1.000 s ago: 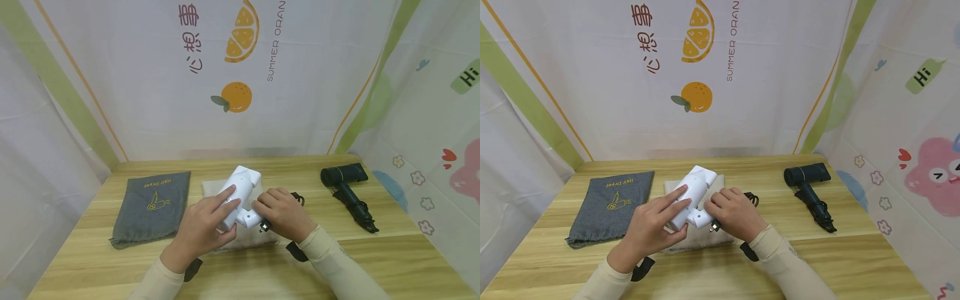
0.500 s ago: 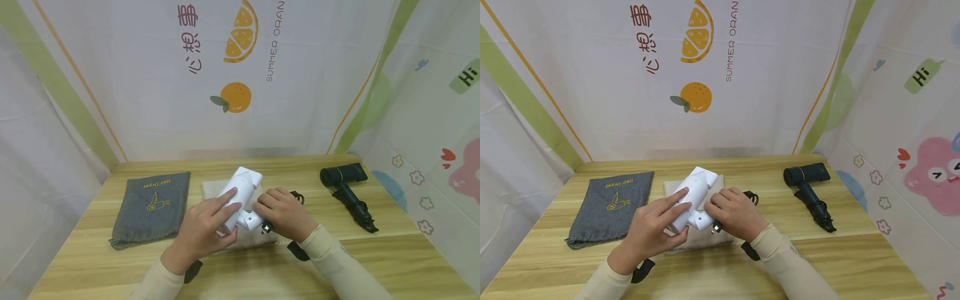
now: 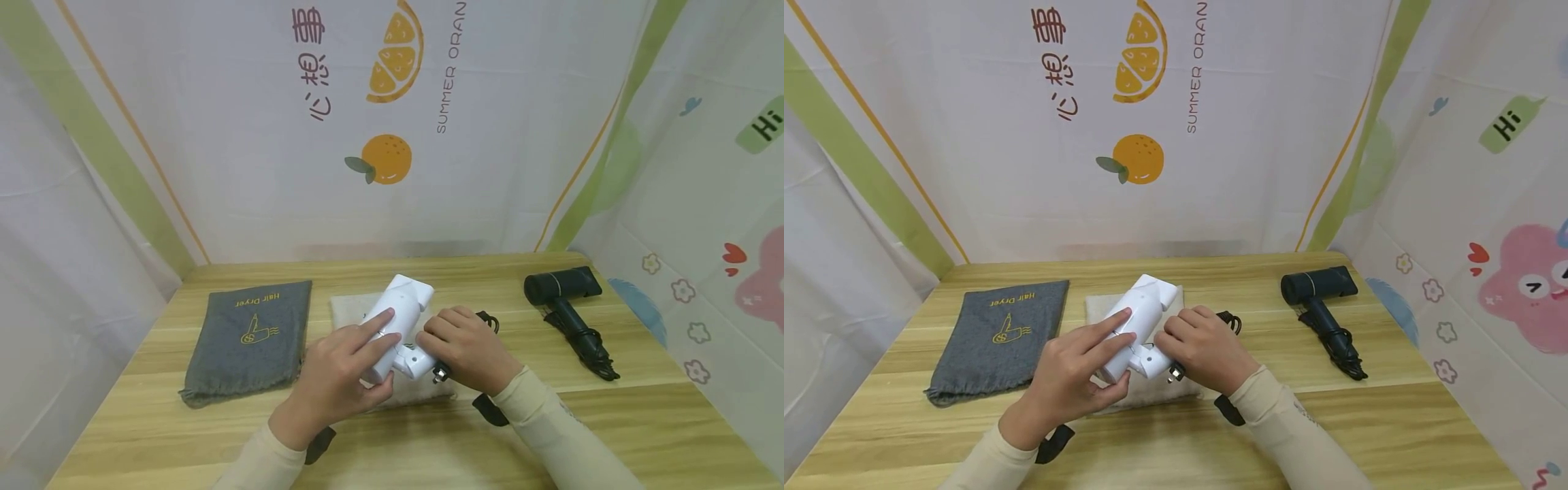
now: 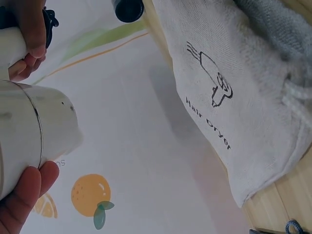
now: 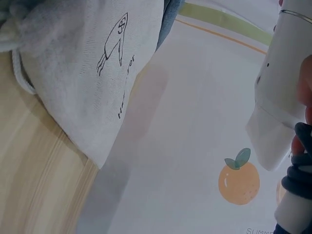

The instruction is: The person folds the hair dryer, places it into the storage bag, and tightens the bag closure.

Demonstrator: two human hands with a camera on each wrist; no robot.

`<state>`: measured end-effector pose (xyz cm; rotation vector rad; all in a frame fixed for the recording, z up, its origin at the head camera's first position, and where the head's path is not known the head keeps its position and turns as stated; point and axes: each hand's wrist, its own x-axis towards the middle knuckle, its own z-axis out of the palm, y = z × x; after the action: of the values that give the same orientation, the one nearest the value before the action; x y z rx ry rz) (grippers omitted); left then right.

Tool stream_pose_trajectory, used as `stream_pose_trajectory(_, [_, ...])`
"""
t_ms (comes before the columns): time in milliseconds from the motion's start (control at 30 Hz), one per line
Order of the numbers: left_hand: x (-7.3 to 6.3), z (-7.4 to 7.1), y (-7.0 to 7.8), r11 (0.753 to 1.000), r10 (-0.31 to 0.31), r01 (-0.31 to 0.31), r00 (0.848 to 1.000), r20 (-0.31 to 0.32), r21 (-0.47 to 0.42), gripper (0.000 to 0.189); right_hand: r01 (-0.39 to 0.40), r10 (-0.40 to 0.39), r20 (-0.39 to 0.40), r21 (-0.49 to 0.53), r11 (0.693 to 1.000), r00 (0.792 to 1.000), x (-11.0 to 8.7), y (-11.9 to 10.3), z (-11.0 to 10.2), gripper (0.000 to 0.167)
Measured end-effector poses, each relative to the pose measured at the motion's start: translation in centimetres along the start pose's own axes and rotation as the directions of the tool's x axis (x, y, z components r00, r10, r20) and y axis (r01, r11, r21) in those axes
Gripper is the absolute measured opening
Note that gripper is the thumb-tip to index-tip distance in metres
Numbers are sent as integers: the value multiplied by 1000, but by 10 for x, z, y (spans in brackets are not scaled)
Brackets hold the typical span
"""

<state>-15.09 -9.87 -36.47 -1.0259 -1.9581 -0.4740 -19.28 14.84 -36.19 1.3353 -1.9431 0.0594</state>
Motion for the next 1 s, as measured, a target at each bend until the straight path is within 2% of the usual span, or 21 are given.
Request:
stream_pose_trajectory(200, [0, 1, 2, 1000, 1, -1, 1000, 10, -19, 49, 9, -9, 3, 27, 1000, 1000, -2, 1, 0, 21])
stream_pose_trajectory(500, [0, 3, 3, 999, 26, -26, 1000, -1, -27, 49, 30, -26, -51, 67, 997, 998, -4, 1, 5, 10])
stream_pose_trajectory(767, [-1, 3, 4, 999, 30, -31, 1000, -2, -36, 50, -1, 0, 15, 98, 995, 1000, -4, -1, 0, 32])
stream_pose_trajectory(1000, [-2, 5, 7, 997, 28, -28, 1000, 3, -75, 50, 2, -1, -9, 99, 995, 1000, -5, 0, 2, 31])
